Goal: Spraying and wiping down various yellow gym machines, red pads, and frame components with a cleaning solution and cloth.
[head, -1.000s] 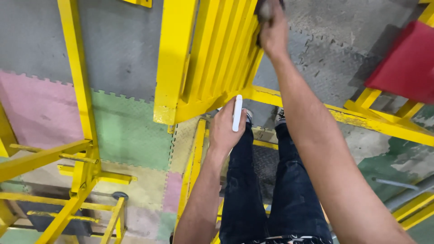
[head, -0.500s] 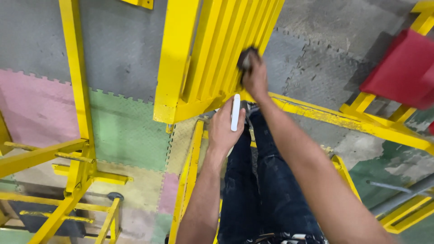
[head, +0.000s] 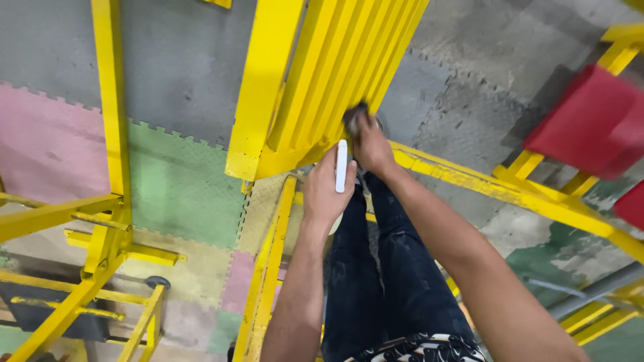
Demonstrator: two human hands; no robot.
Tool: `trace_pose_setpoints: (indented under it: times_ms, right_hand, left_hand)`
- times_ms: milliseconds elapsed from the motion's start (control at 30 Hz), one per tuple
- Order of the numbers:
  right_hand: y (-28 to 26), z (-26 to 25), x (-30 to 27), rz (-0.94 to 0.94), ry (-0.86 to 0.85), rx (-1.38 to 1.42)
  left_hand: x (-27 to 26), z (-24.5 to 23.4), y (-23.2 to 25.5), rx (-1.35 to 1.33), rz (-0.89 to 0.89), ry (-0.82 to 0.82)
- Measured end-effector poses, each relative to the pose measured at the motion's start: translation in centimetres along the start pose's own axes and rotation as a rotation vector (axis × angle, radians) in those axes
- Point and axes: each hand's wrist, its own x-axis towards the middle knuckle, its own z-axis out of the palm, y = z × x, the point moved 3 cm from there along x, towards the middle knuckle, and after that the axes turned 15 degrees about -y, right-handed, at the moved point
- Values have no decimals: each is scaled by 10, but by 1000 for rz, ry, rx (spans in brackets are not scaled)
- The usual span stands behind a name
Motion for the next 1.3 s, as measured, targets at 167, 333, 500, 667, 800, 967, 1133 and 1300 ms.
trace_pose_setpoints:
  times_ms: [167, 333, 500, 667, 800, 967, 1133, 1300]
  right_hand:
    - [-1, -83, 25, 70, 51, 69]
    - [-12, -150, 84, -103, 380, 99]
    - [1, -61, 86, -222, 545, 34]
    - [-41, -17, 4, -183, 225, 210]
    - [40, 7, 71, -153, 305, 47]
    - [34, -93, 125, -230, 530, 53]
    - [1, -58, 81, -209, 514, 29]
    - [-41, -27, -7, -366, -19, 159]
  left_hand:
    - [0, -8, 25, 24, -14, 26]
    - [5, -10, 32, -27, 4, 62]
    - [11, -6, 30, -43, -22, 54]
    - [15, -5, 31, -47, -68, 14]
    - [13, -10, 35, -33, -77, 45]
    - [11, -18, 36, -48, -90, 61]
    - [8, -23, 32, -88, -58, 128]
    - [4, -17, 30, -46, -33, 126]
